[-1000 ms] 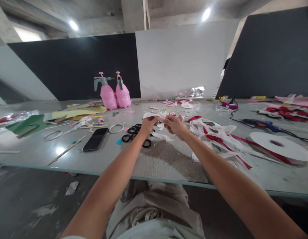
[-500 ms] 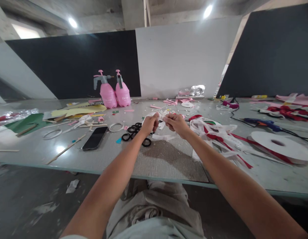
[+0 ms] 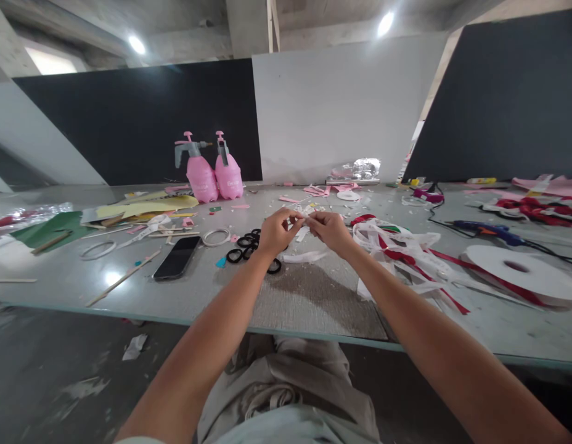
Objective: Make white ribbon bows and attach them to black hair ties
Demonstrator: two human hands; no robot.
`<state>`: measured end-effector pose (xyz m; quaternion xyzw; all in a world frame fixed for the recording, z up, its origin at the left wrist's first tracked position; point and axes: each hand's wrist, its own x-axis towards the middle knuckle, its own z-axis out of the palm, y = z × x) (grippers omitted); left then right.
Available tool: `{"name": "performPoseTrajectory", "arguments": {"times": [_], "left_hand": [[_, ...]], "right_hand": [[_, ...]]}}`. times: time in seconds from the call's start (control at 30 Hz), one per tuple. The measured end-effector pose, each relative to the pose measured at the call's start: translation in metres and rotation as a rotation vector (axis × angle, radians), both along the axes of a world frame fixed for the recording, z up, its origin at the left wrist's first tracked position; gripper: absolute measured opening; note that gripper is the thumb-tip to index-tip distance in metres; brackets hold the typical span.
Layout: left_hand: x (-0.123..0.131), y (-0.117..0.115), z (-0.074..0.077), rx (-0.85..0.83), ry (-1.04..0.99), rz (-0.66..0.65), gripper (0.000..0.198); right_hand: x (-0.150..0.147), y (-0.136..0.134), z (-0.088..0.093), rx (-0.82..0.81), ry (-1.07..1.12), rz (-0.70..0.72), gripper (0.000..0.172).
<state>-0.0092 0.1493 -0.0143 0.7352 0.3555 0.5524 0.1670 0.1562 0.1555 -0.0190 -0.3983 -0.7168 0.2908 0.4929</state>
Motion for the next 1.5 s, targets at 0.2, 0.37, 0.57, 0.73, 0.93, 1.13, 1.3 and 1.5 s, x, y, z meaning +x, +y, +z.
{"name": "performPoseTrajectory", "arguments": {"times": [0.2, 0.37, 0.57, 0.73, 0.93, 1.13, 1.3, 1.5], "left_hand": [[-0.003, 0.005, -0.002, -0.040, 0.000, 0.008, 0.022], [-0.006, 0.008, -0.004, 0.041, 0.117, 0.024, 0.022], [-0.010, 0.010, -0.006, 0.118, 0.272, 0.096, 0.020], [-0.010, 0.011, -0.005, 0.171, 0.349, 0.084, 0.018], [-0.012, 0.013, -0.003, 0.219, 0.420, 0.056, 0.022], [-0.014, 0.020, -0.005, 0.280, 0.670, 0.050, 0.027], [-0.009, 0.024, -0.011, 0.337, 0.789, 0.064, 0.024], [-0.005, 0.025, -0.014, 0.412, 0.814, 0.099, 0.020]], "right_hand": [[0.004, -0.003, 0.001, 0.197, -0.257, -0.073, 0.029], [0.005, 0.001, -0.001, 0.221, -0.325, -0.085, 0.027], [0.004, 0.002, 0.000, 0.194, -0.389, -0.084, 0.024], [0.003, 0.002, 0.001, 0.085, -0.368, -0.057, 0.029], [0.004, 0.003, 0.000, 0.017, -0.365, -0.070, 0.029], [0.009, 0.007, 0.000, 0.066, -0.529, -0.123, 0.026], [0.016, 0.012, 0.000, 0.032, -0.633, -0.108, 0.026], [0.017, 0.016, -0.004, 0.022, -0.656, -0.080, 0.022]]}}
